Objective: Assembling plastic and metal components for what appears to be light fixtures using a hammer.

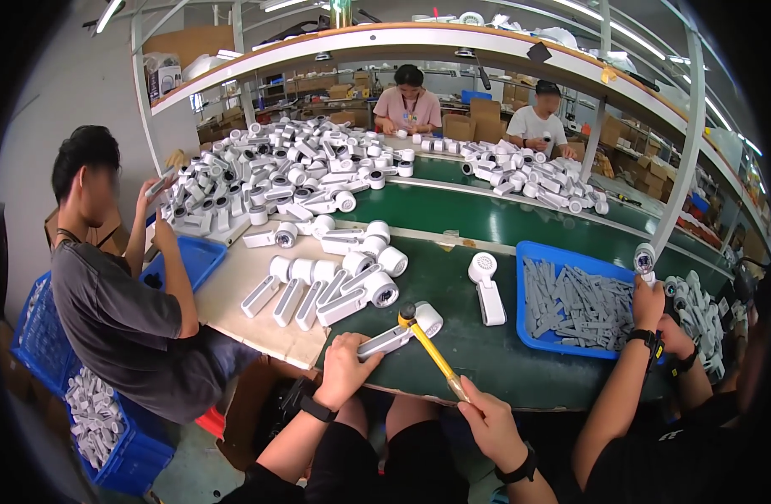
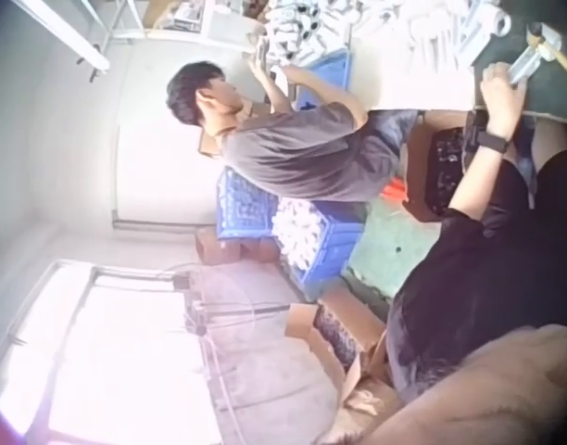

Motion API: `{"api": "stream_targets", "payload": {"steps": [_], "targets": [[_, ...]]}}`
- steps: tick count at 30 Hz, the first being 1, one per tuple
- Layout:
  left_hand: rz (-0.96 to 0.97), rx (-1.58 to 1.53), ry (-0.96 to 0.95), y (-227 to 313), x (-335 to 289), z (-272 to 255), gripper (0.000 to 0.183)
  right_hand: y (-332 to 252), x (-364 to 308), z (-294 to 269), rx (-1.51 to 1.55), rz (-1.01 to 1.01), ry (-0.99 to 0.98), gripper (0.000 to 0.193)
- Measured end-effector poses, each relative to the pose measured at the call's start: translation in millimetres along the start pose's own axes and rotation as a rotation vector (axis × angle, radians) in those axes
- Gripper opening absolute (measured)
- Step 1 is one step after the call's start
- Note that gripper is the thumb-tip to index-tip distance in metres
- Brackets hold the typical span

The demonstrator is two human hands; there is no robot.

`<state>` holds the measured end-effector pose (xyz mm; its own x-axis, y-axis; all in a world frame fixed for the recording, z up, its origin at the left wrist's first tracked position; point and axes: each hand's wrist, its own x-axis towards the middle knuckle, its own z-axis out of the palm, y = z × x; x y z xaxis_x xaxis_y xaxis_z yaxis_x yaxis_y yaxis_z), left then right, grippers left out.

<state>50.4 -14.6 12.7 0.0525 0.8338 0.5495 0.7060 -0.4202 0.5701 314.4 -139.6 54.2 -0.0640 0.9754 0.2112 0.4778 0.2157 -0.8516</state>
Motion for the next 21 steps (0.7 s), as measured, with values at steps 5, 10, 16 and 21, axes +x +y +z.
{"api": "stream_targets", "payload": {"steps": [5,10,16,21], "targets": [[0.187,0.083,0.063,14,29,20,0.036,25,-1,12,0.055,-0.023,0.042,0.043],[0.331,0.306,0.006,-2,62,30,0.033,34,-10,5,0.047,-0.042,0.076,0.050],[0.209,0.394,0.055,-23,80,26,0.036,36,-46,-12,0.216,0.184,0.230,0.048],[0.104,0.602,0.113,-14,82,45,0.034,49,-75,-22,0.349,0.274,0.419,0.050]]}}
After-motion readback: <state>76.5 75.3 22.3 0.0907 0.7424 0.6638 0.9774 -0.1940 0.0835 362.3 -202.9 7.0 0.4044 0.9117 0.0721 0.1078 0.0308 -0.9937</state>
